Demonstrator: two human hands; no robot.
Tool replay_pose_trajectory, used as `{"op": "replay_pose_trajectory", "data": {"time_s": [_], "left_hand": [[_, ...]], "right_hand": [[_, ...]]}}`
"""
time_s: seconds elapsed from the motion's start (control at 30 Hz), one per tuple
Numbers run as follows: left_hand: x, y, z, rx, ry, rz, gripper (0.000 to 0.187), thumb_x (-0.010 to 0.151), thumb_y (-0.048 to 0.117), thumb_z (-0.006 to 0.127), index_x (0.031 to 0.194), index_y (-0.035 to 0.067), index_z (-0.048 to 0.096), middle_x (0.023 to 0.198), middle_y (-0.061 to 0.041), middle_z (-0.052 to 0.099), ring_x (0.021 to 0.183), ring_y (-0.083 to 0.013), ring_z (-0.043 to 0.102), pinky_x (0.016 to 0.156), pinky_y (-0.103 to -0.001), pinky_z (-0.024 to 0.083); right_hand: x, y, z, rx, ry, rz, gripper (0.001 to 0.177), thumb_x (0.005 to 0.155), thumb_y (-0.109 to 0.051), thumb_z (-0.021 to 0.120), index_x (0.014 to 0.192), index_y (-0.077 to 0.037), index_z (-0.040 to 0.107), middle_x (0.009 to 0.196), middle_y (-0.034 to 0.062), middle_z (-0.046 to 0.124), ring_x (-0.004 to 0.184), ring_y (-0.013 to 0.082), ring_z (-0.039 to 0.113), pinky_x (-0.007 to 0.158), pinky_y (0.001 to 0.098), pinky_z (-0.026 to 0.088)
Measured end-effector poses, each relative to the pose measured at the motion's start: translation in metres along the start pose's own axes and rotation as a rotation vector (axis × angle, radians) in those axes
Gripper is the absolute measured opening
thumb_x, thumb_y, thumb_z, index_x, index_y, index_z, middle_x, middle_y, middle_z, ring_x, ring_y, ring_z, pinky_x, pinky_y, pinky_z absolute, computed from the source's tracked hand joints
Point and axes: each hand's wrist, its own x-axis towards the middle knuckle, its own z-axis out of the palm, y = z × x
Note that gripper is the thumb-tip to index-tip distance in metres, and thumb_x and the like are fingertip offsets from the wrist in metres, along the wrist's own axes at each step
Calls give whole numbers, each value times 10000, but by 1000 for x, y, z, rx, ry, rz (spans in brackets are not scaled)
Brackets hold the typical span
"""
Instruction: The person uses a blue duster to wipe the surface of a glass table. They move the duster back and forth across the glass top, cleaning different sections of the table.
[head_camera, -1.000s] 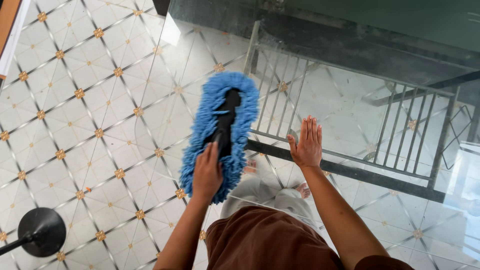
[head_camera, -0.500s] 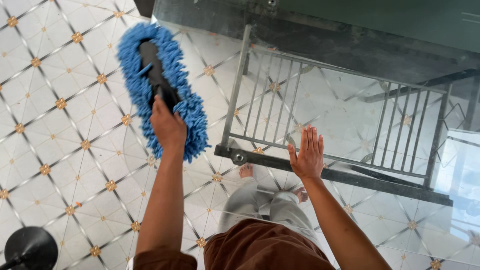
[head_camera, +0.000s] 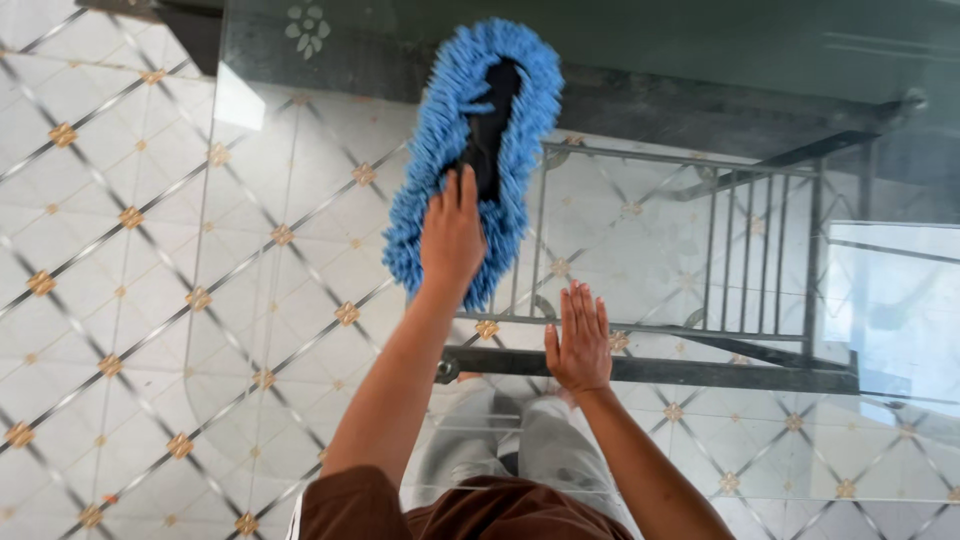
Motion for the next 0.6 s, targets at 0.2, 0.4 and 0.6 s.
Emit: {"op": "replay_pose_trajectory", "data": {"time_s": [0.2,0.4,0.6], "left_hand": [[62,-98,-16,7,90,-210,781,878,33,668,1574,47,314,1506,-247,474,1222,-428,547,1034,-483,449],[-59,-214,-102,69,217,-515,738,922,26,689,1581,51,359,1490,-221,527,1289,-447,527,1081,-510,425],[-251,-213,-139,164,234,-561,748,968,134,677,1626,-8,351,1512,-295,503,1352,-479,493,1144,-505,394]], "right_hand": [[-1,0,2,-4,-20,15,595,1014,-312,443,1503,27,437,1604,219,404,1533,337,319,1269,507,191],[-1,1,4,11,-27,15,603,1014,-322,449,1506,26,435,1613,214,390,1538,334,305,1266,509,189],[-1,8,12,69,-7,-24,596,1027,-328,438,1504,29,434,1622,238,363,1542,359,283,1265,511,179]]}}
